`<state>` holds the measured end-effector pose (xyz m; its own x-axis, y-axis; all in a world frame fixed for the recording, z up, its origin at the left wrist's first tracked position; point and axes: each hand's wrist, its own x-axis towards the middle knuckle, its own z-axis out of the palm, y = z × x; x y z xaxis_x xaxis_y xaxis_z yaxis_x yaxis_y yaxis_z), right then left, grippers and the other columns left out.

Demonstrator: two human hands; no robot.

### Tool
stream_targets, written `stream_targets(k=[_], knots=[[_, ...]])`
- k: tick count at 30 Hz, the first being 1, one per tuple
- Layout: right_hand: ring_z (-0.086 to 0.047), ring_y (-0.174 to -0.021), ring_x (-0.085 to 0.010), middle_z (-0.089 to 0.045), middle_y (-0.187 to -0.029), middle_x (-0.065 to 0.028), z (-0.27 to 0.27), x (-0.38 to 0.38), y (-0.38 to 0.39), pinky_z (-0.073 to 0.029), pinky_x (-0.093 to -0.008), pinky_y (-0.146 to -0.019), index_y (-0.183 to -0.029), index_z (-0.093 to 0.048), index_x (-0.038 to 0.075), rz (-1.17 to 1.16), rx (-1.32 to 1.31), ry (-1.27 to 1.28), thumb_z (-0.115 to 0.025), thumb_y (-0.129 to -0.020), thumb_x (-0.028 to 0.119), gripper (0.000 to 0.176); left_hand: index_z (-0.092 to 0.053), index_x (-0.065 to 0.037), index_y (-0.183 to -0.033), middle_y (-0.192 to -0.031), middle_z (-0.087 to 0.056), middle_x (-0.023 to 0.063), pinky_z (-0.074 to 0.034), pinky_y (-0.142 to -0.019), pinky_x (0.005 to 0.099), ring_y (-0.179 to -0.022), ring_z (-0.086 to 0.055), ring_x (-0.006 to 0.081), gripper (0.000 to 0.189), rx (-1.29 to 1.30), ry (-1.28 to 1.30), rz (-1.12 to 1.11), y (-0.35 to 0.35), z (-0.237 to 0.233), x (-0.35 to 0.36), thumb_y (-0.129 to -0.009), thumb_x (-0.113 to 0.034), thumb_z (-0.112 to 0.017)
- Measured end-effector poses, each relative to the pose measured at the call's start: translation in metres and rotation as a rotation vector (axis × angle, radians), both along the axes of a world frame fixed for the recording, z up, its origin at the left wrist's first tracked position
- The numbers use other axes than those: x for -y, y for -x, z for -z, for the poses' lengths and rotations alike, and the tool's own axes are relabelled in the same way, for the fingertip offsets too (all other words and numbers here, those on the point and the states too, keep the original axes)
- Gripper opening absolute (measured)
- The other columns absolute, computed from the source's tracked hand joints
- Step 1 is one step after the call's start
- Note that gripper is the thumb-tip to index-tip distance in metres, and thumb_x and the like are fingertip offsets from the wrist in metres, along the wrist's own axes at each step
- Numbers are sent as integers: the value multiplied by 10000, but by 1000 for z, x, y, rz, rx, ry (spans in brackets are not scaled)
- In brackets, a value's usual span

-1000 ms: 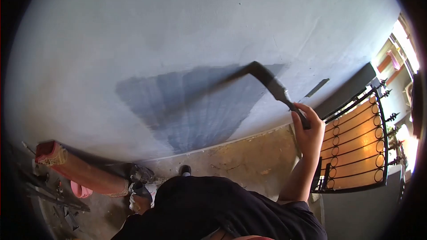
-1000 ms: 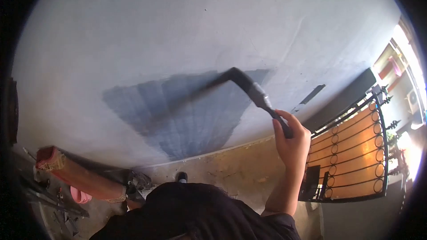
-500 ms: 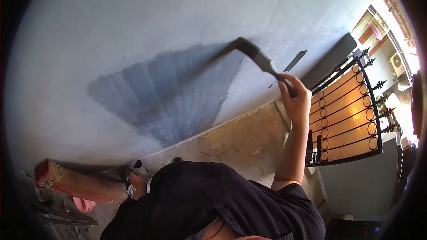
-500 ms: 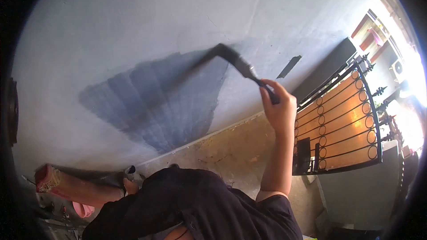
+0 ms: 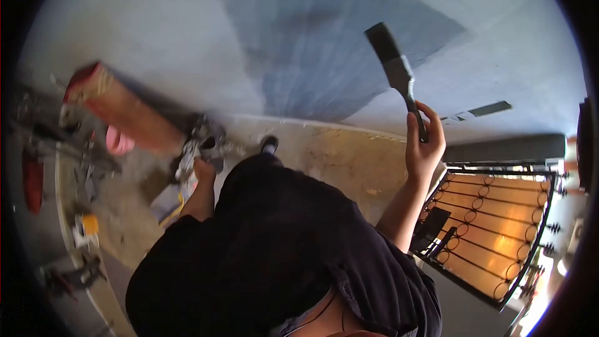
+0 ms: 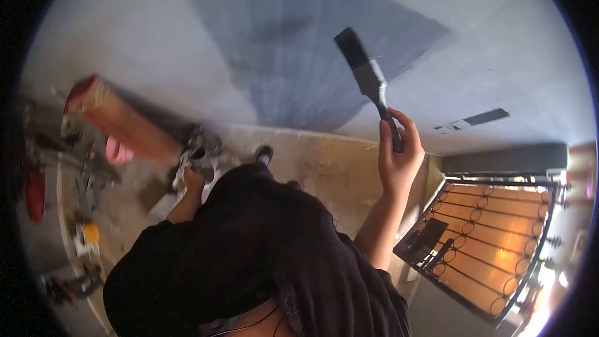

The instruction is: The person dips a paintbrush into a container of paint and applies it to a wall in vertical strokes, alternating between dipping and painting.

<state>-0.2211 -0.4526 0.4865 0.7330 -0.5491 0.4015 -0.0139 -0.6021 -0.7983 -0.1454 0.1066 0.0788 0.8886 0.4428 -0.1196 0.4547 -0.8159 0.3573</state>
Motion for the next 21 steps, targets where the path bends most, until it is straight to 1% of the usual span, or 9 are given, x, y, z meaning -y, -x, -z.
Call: stream_targets(k=[3,6,8,11,14,15,16,17,21], knots=[[-466,-610,-84,-557,-642,-28,46,7,-5,-390,-264,-566,-1134,-698,20,-179,-344,48,-718,-944,222,279,-584,4,-1159,-1115,-674,262,-508,-932,502,-1091,-642,444,383,-27,17,-99,52,-15,-3,-835,-164,-701],[-695,-733,-359,-708,-795,-172,132,21,-1,-532,-436,-683,-1037,-712,52,-250,-548,278,-686,-930,357,324,-587,8,-1134,-1108,-675,261,-508,-918,505,-1077,-646,443,334,-89,40,-204,95,-34,-10,-829,-115,-651],[-692,-844,-419,-716,-849,-197,189,31,14,-545,-497,-729,-1016,-713,71,-246,-812,316,-647,-935,413,358,-585,13,-1120,-1095,-677,270,-511,-898,508,-1052,-651,454,312,-83,28,-217,125,-23,-29,-825,-81,-620],[-700,-809,-420,-713,-833,-224,316,50,61,-545,-491,-717,-958,-745,55,-231,-908,281,-697,-896,433,386,-582,24,-1112,-1074,-678,284,-512,-893,513,-1042,-651,468,300,-58,38,-244,157,-10,-57,-830,-74,-611],[-694,-704,-275,-705,-755,-169,482,73,170,-513,-435,-643,-871,-722,23,-201,-1093,54,-697,-899,450,428,-580,32,-1102,-1066,-678,296,-511,-899,519,-1045,-649,477,294,-60,4,-317,161,-25,-56,-827,-71,-604],[-721,-824,-412,-730,-830,-218,528,77,220,-546,-506,-705,-880,-746,24,-166,-1212,-258,-603,-911,525,522,-582,30,-1113,-1092,-674,298,-508,-911,519,-1067,-645,476,305,-54,41,-319,158,-24,-62,-827,-72,-604],[-730,-885,-380,-750,-917,-196,534,67,251,-559,-501,-738,-968,-739,27,-266,-1288,208,-599,-915,466,464,-582,30,-1113,-1092,-674,298,-508,-911,519,-1067,-645,476,305,-58,43,-325,152,-25,-63,-827,-72,-604],[-718,-860,-367,-740,-900,-187,537,57,277,-550,-492,-719,-957,-734,28,-299,-1375,341,-607,-913,464,456,-583,30,-1121,-1101,-672,296,-507,-919,518,-1075,-642,473,311,-74,10,-318,143,-30,-62,-827,-70,-607],[-672,-759,-314,-701,-833,-152,543,27,340,-514,-453,-642,-913,-711,31,-216,-1561,223,-639,-907,455,430,-585,26,-1162,-1146,-666,285,-503,-948,513,-1115,-633,457,348,-78,38,-277,98,-34,-69,-835,-83,-631]])
